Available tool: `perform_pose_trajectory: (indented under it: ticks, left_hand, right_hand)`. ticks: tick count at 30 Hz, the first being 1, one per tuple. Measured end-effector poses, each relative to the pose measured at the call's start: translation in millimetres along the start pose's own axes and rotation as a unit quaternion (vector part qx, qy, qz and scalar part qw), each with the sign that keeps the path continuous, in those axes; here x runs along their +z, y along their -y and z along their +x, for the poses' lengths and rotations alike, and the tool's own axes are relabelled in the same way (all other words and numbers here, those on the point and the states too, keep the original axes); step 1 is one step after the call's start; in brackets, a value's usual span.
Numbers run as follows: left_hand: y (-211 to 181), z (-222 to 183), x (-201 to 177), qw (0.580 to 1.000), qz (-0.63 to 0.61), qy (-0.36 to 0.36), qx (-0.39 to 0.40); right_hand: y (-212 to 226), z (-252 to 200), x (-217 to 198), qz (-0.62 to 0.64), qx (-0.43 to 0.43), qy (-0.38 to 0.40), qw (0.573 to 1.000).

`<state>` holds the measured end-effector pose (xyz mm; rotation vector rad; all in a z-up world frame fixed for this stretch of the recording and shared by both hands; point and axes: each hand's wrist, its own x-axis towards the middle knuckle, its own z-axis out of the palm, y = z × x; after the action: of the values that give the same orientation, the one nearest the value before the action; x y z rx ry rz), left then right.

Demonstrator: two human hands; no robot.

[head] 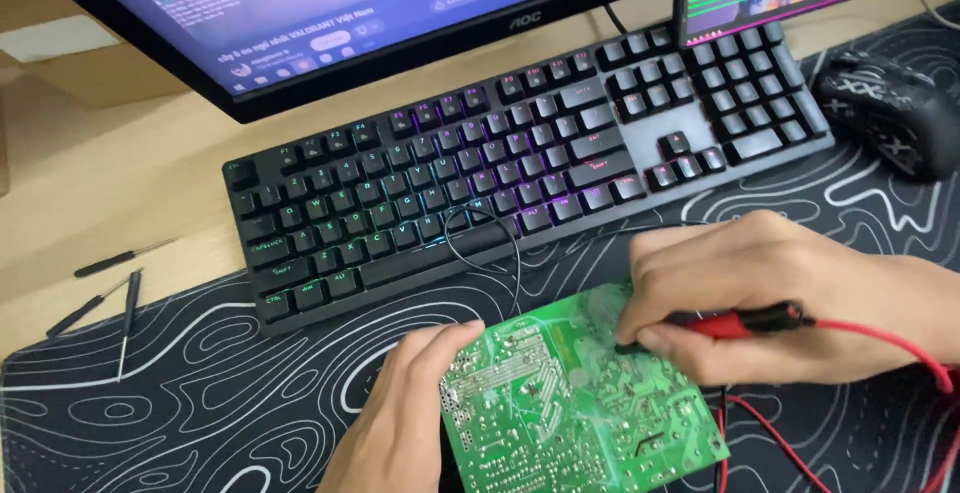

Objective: Scraping a white substance off a green circuit board using a multimeter probe.

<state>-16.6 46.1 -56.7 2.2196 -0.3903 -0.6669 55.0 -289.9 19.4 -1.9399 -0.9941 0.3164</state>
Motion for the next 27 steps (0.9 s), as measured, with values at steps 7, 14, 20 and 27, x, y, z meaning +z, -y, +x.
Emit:
perform_pose_trajectory:
  ticks: [7, 14, 20, 27]
  left_hand:
    - [5, 2, 8, 0.999, 0.001, -0.020, -0.033]
    - [-5, 0, 16, 0.990, 0.038, -0.135, 0.005]
    - [17, 2, 15, 0.998, 0.001, -0.055, 0.004]
    - [1, -1, 12, 0.996, 0.015, -0.090, 0.009]
  right_hand:
    - [-14, 9, -11, 0.035, -0.041, 0.058, 0.997]
    - [-15, 16, -11, 0.054, -0.076, 0.075, 0.993]
    - [-22, 14, -22, 0.062, -0.055, 0.101, 0.991]
    - [-20, 14, -17, 0.038, -0.063, 0.087, 0.993]
